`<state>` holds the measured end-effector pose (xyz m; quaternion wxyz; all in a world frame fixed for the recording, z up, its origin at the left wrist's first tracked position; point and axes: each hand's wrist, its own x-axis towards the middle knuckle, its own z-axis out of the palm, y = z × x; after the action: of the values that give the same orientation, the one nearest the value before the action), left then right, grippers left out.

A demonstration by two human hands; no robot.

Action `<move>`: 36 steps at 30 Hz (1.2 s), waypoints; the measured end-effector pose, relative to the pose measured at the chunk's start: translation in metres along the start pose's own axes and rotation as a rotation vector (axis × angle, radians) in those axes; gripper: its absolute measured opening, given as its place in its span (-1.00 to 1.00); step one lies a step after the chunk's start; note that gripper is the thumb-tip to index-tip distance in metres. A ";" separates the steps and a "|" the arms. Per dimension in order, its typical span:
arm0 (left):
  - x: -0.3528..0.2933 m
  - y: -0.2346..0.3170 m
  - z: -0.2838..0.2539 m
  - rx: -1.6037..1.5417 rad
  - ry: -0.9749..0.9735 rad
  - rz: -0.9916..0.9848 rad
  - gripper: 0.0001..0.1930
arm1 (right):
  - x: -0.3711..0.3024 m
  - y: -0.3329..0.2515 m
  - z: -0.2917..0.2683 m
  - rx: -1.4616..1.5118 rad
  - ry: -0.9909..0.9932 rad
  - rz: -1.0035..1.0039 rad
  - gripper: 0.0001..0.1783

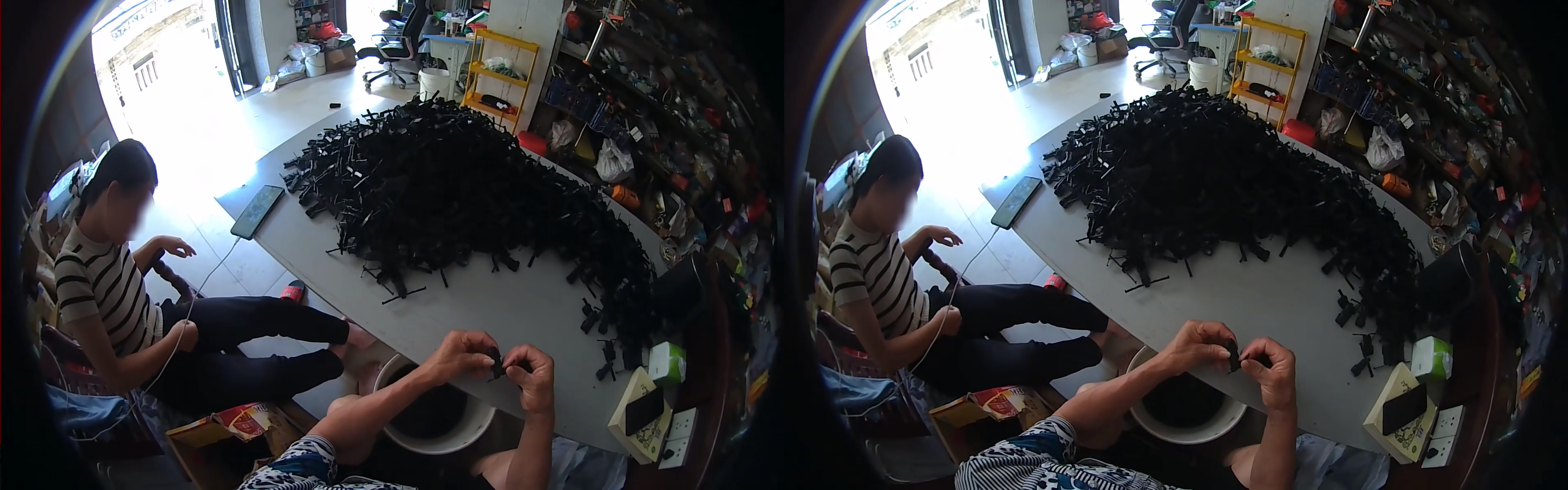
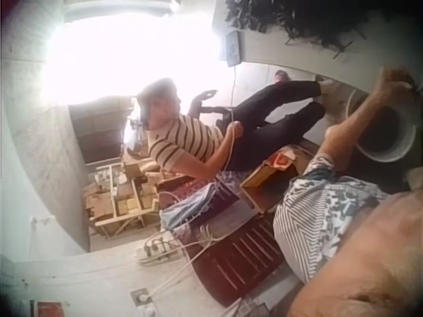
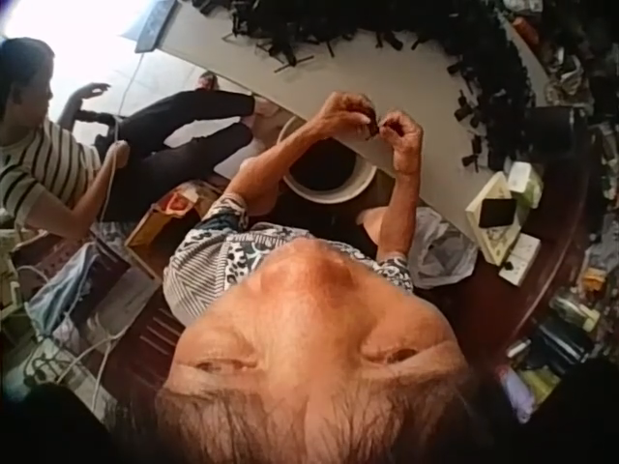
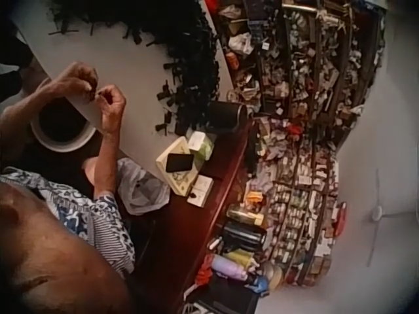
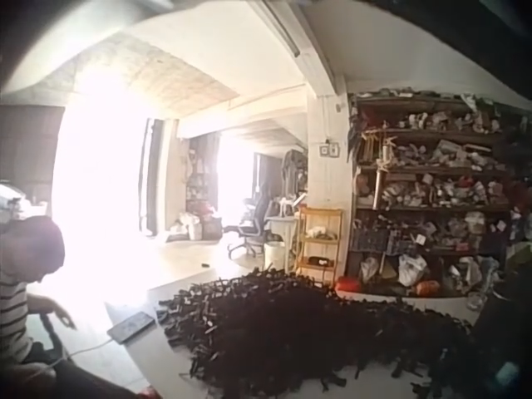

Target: Assembling small black plastic components by hand at a workshop table.

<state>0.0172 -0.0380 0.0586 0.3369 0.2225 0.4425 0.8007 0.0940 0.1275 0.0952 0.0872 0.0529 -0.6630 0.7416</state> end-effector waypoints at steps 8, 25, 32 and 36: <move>-0.001 0.012 0.014 0.629 -0.046 0.085 -0.88 | -0.004 0.002 -0.002 -0.101 0.090 0.266 -0.90; -0.003 0.003 0.016 0.656 0.080 0.232 -0.86 | -0.002 0.021 0.004 0.033 0.168 0.243 -0.86; -0.004 -0.006 0.025 0.665 0.227 0.254 -0.86 | -0.002 0.026 0.026 0.064 0.326 0.140 -0.88; -0.009 -0.015 0.029 1.040 0.348 0.576 -0.86 | -0.002 0.026 0.034 0.019 0.343 0.106 -0.82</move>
<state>0.0475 -0.0231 0.0599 -0.1228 0.3341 0.7455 0.5635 0.0895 0.0908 0.0738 0.1593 -0.1089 -0.6334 0.7494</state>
